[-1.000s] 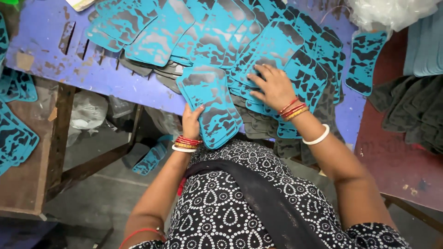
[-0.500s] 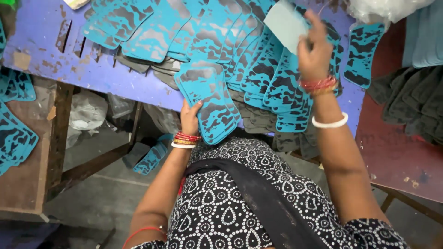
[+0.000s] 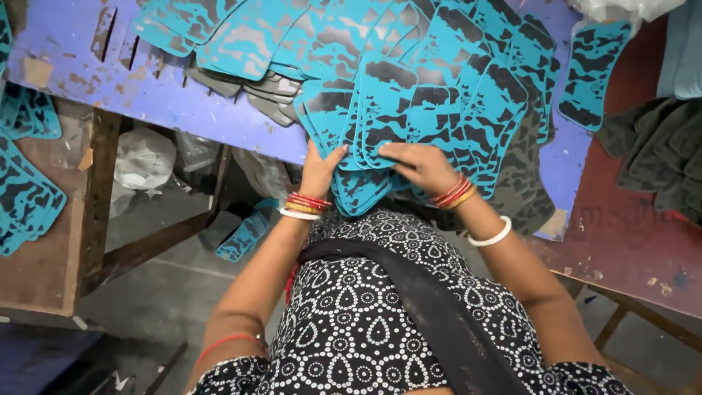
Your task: The person sorts through stacks of blue and grey patterned fabric pieces on a table, picking them up, separating them, and placing them into piles. They also handle a dark grey cloth and a white rectangular object during the process.
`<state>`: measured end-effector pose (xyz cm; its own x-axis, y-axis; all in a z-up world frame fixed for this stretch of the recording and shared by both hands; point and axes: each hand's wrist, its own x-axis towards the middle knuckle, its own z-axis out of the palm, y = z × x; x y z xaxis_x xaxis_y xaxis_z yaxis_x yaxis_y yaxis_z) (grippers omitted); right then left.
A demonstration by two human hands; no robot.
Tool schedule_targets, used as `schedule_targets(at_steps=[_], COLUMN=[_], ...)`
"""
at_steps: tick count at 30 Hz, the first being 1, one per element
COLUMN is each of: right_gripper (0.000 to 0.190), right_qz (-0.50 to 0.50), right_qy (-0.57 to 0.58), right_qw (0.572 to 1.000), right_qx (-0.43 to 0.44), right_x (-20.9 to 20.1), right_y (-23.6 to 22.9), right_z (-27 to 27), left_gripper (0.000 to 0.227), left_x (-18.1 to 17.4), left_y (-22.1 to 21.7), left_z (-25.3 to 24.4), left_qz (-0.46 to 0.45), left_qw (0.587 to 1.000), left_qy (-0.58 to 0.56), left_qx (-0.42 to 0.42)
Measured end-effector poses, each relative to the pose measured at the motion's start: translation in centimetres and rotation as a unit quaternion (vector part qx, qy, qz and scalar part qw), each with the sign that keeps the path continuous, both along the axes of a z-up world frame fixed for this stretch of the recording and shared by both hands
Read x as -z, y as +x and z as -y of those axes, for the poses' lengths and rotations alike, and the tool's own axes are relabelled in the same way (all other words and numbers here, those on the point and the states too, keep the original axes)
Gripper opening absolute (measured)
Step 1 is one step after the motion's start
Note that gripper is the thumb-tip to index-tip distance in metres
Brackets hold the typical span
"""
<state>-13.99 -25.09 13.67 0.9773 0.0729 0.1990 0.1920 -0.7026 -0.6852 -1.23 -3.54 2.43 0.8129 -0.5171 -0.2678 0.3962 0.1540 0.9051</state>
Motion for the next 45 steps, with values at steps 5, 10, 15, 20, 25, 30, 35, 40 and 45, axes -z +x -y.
schedule_targets(at_steps=[5,10,15,20,25,30,35,40,45], right_gripper=[0.018,0.022,0.050,0.058,0.064,0.014,0.023,0.049,0.063], right_qz=[-0.038,0.215,0.023,-0.030,-0.044,-0.092,0.128,0.086,0.065], right_qy=[0.138,0.109,-0.157,-0.145,-0.152,-0.112,-0.051,-0.168,-0.188], right_qw=[0.973,0.894,0.987,0.988,0.983,0.971,0.925,0.979,0.980], right_qx=[0.182,0.377,0.016,-0.050,-0.091,0.190,0.354,0.079,0.008], right_x=[3.0,-5.5,-1.1,-2.6,-1.9,7.0,-6.4,-2.8,-2.2], right_y=[-0.1,-0.5,0.0,1.2,1.6,1.8,3.0,2.2,2.3], right_z=[7.5,7.7,1.3,-0.2,0.9,8.3,6.5,0.4,-4.4], left_gripper=[0.058,0.057,0.056,0.056,0.051,0.051,0.054,0.051,0.048], left_x=[2.0,1.2,-0.6,0.5,1.8,1.7,0.7,0.2,1.8], left_y=[0.7,0.6,0.6,1.0,1.0,1.1,1.1,0.7,1.3], left_z=[-0.3,-0.3,-0.4,-0.3,-0.6,-0.7,-0.7,-0.8,-0.6], left_qz=[-0.013,-0.057,-0.106,-0.096,-0.059,-0.072,-0.082,-0.105,-0.043], left_qw=[1.000,0.997,0.990,0.991,0.996,0.990,0.988,0.984,0.998], left_qy=[-0.020,-0.053,-0.095,-0.096,-0.069,-0.108,-0.120,-0.135,-0.052], left_qx=[0.018,0.016,0.017,0.015,0.025,0.044,0.051,0.054,0.019])
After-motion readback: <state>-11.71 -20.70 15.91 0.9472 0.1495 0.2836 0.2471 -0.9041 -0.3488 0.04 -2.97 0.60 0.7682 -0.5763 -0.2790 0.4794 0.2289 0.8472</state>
